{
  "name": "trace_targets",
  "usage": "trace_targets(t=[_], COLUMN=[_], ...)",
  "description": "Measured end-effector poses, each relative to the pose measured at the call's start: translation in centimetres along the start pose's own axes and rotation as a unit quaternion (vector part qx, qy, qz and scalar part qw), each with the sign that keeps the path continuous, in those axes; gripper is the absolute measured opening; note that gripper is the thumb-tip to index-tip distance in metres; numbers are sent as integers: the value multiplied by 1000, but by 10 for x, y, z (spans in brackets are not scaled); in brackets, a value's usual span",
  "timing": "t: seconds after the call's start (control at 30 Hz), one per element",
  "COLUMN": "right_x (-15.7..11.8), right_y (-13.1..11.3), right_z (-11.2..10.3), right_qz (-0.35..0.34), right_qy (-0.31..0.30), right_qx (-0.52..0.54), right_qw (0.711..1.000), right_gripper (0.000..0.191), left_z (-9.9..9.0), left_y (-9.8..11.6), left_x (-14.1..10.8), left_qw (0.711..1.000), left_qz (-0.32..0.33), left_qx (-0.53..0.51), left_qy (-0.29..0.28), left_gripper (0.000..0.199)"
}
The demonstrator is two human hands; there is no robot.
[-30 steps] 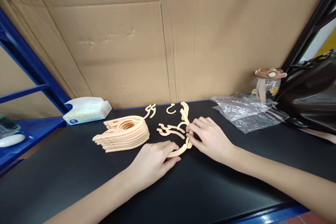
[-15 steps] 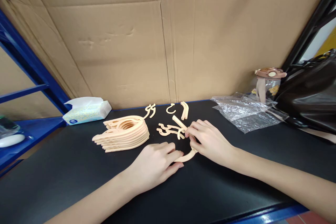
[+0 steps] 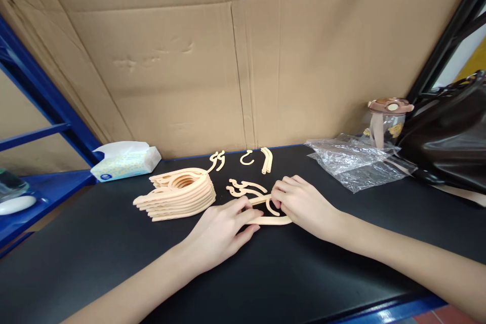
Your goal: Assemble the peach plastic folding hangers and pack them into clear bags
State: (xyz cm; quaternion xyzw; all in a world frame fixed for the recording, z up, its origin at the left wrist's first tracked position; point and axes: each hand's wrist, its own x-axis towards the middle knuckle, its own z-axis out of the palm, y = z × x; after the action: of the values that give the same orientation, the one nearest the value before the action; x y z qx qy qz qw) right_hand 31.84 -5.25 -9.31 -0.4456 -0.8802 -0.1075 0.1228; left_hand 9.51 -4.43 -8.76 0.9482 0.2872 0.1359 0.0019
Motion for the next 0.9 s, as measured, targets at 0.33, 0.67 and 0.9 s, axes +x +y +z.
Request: trace_targets(t=[0.33, 0.67, 0.9], right_x=[-4, -5, -3], right_y=[1, 3, 3], right_z=[-6, -7, -7], right_qz=[2, 3, 6], right_qy=[-7, -22, -5], right_qx=[-3, -40, -63], right_qw=[1000, 999, 998], right_gripper=[26, 24, 24], left_z=[-1, 0, -2], left_y=[3, 1, 1], left_x=[0, 0, 1], left_qw=[999, 998, 999], left_qz=[30, 54, 43], left_qx=[-22, -27, -31], left_qy=[-19, -6, 4], left_gripper=[31, 29, 29])
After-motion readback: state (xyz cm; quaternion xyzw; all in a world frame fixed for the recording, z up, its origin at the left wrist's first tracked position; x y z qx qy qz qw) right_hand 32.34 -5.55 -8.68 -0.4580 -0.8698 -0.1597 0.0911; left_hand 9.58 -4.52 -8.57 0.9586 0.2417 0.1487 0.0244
